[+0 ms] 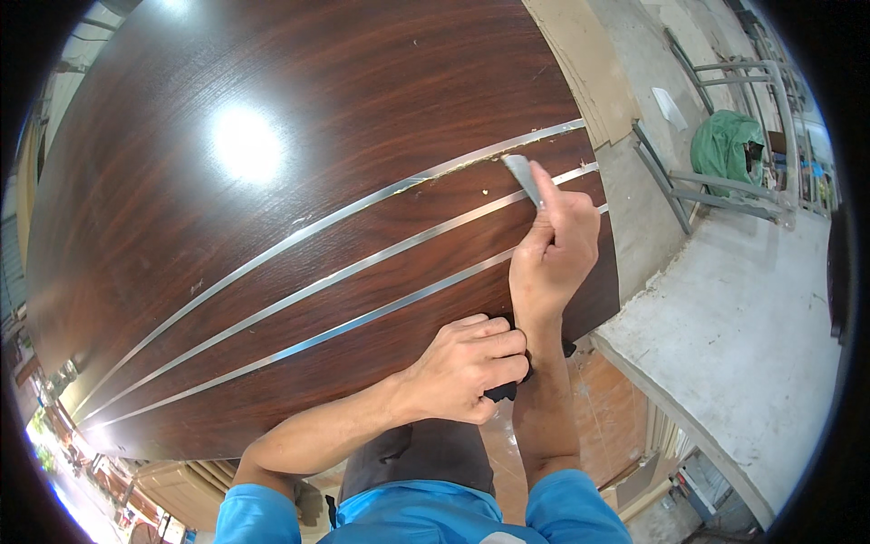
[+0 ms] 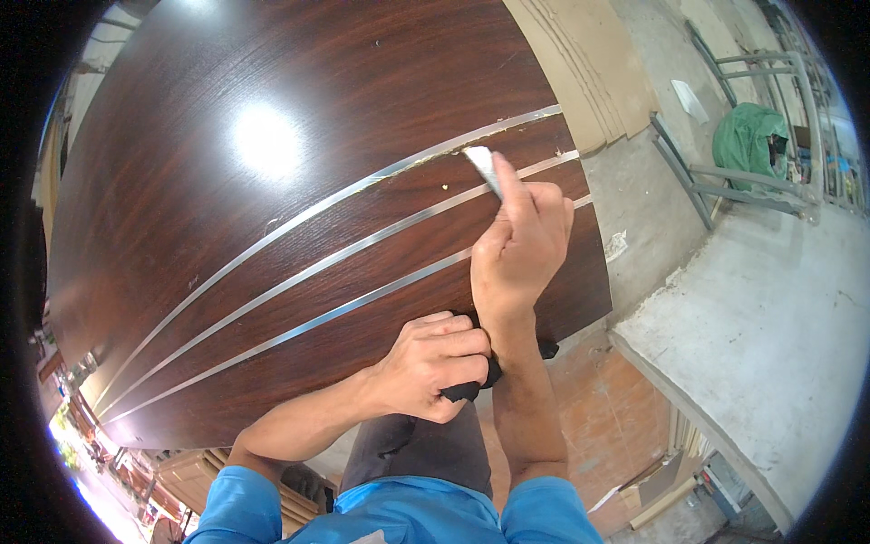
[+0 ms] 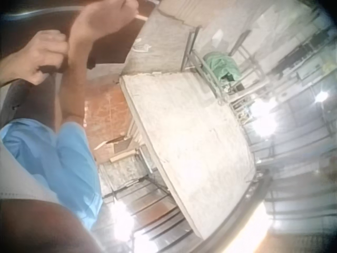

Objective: The person scrapes glue residue from a large wooden panel using a metal scraper, then wipes the surface with a black cloth. The person works along the seams between metal strips, removing excess adhesive and cleaning the panel.

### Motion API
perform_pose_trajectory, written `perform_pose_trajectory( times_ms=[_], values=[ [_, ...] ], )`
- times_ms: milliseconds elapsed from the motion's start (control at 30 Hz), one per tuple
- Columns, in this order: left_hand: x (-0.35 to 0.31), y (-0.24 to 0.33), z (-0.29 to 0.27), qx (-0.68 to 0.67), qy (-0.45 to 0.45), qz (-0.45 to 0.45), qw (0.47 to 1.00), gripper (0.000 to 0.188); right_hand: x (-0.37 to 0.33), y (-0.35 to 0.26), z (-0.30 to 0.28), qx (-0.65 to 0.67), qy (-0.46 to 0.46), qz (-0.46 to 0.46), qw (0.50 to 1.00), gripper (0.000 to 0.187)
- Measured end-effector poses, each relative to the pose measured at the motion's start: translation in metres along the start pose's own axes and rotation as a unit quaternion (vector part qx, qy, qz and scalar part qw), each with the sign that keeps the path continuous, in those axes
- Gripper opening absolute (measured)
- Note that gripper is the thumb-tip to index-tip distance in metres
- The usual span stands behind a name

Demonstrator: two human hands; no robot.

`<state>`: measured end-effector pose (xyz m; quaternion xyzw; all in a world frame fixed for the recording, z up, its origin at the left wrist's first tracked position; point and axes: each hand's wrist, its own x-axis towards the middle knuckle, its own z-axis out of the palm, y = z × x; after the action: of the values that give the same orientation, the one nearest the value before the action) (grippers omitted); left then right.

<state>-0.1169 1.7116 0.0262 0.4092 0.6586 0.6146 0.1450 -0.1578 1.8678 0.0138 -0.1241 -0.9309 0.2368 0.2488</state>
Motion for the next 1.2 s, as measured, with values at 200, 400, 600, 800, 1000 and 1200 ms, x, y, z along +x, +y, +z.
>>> perform_pose_trajectory(
  times_ms=[200,400,600,800,1000,1200],
  values=[
    [0.000,0.000,0.001,0.000,-0.005,-0.004,1.000,0.031,-0.001,-0.001,-0.001,-0.014,-0.025,-0.001,1.000,0.049],
    [0.000,0.001,0.000,0.001,-0.010,-0.006,1.000,0.030,0.000,-0.003,-0.002,-0.030,-0.020,0.006,0.999,0.039],
    [0.002,0.001,0.000,0.005,-0.004,-0.001,1.000,0.026,0.001,-0.007,-0.001,-0.034,-0.014,0.041,0.998,0.032],
    [0.003,0.002,-0.002,0.000,0.001,0.002,1.000,0.023,0.005,-0.008,-0.006,-0.066,-0.024,0.035,0.997,0.031],
    [0.004,0.003,-0.003,-0.003,0.009,-0.001,1.000,0.021,0.001,-0.011,-0.011,-0.028,-0.051,0.043,0.997,0.029],
    [0.003,0.001,-0.003,-0.013,0.012,0.000,1.000,0.020,0.010,-0.014,-0.016,-0.116,-0.042,-0.026,0.992,0.027]
  ],
)
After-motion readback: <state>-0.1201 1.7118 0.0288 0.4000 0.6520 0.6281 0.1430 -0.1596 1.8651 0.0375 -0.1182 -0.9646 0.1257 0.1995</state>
